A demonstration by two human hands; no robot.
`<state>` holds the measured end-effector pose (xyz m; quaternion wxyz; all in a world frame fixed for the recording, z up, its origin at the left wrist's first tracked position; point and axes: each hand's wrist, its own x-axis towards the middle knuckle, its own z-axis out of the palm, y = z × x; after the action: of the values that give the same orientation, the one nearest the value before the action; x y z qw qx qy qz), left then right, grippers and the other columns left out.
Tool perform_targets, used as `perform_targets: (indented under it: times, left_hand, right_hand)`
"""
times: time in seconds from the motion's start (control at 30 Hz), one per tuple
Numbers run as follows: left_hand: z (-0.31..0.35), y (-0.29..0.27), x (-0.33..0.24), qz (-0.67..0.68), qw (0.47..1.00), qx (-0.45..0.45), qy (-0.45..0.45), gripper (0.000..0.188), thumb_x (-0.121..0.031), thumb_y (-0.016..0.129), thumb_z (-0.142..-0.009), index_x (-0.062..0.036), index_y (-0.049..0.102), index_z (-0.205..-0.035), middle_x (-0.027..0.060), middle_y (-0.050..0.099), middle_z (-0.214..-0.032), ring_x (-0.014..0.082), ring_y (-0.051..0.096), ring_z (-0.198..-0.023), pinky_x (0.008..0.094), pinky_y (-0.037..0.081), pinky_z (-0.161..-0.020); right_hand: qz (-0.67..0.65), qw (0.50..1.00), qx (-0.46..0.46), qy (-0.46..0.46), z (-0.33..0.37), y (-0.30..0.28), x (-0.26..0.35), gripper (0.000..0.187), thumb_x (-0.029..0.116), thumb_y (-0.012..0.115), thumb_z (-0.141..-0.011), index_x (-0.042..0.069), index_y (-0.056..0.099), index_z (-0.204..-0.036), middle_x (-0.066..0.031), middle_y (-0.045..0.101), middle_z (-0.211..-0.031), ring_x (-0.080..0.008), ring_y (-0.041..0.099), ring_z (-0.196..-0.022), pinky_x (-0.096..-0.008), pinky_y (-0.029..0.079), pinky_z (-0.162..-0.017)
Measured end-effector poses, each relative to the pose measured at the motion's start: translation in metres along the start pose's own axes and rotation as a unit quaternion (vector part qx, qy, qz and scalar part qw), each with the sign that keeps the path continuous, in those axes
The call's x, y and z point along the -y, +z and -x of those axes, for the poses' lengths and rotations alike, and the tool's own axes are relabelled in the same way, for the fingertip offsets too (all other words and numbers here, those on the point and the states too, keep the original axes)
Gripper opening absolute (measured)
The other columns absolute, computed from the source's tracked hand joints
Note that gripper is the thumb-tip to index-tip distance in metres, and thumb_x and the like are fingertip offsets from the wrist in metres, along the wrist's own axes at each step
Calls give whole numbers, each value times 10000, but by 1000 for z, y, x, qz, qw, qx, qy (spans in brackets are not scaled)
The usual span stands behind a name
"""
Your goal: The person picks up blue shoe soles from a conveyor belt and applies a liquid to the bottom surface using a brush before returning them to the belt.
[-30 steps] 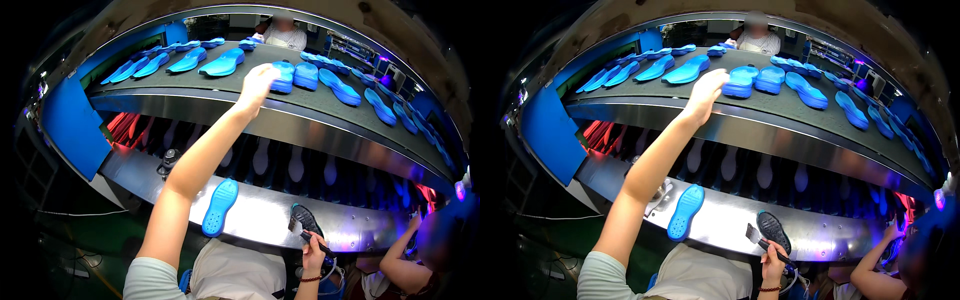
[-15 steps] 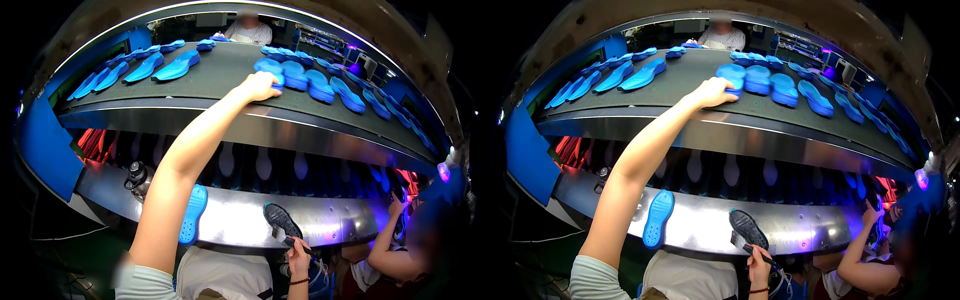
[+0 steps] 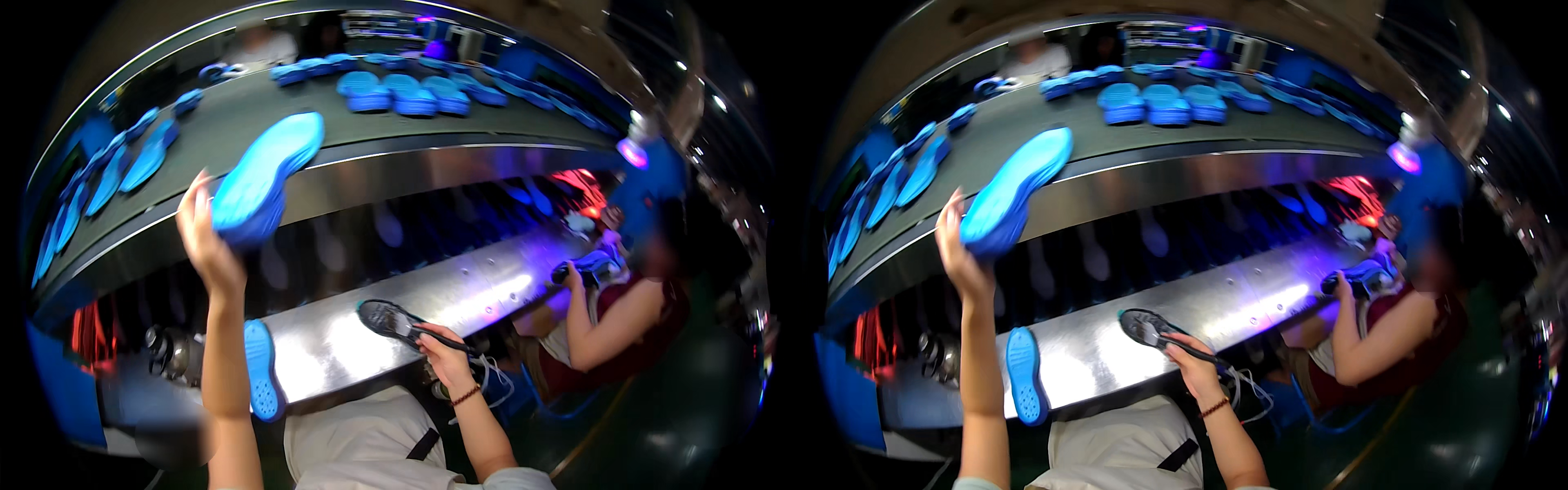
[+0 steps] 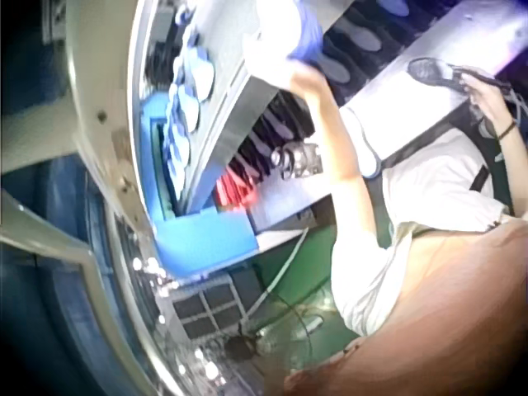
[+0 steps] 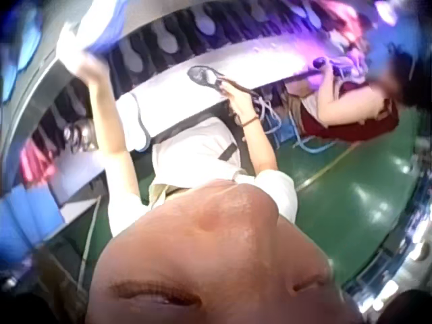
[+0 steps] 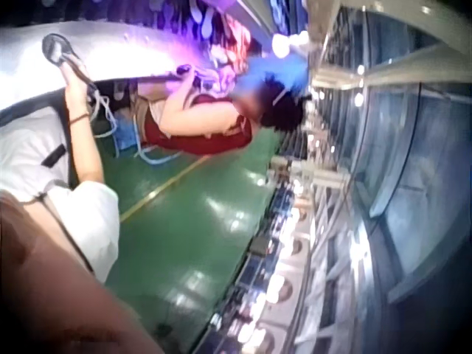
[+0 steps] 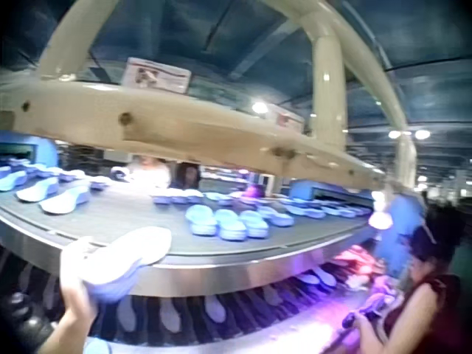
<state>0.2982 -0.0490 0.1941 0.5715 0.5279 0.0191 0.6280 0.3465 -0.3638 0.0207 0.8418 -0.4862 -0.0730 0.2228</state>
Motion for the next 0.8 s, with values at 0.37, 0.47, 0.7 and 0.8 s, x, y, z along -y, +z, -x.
perform_targets:
  times: [0.37,0.47,0.7,0.8]
  left_hand:
    - [233,-122,23,417,630,169,-633,797,-559,485,-734,98,369,-1170,234,513,-1048,369,539,-920,490,434,-823]
    - [253,-127,41,251,658,150,-694,622,-407,484,-745,69,417,-1139,219,566,-957,362,574,-871,462,444,-838]
    - [242,-96,3,433,638,186,-608,1129,-868,220,-566,-63,181,-1358,223,377,-1276,390,412,-1139,543,278,-980]
    - [235,-77,6,429,632,168,-622,1083,-846,123,-613,-45,259,-1331,232,430,-1222,375,460,-1090,529,330,-948]
  right_hand:
    - [-78,995,55,-20,1,10,5,198,14,550,-796,-7,561,-992,-101,600,-986,-129,551,-886,-249,427,-814]
    - [-64,993,93,-28,9,18,-10,190,-7,550,-781,-20,571,-969,-136,594,-998,-173,548,-946,-289,410,-869]
    - [-61,977,203,33,24,53,2,211,5,544,-746,-77,579,-938,-176,603,-951,-223,572,-907,-341,430,-857]
    - [-4,986,167,2,9,56,-4,190,5,548,-753,-72,579,-924,-177,607,-933,-229,582,-878,-349,445,-834]
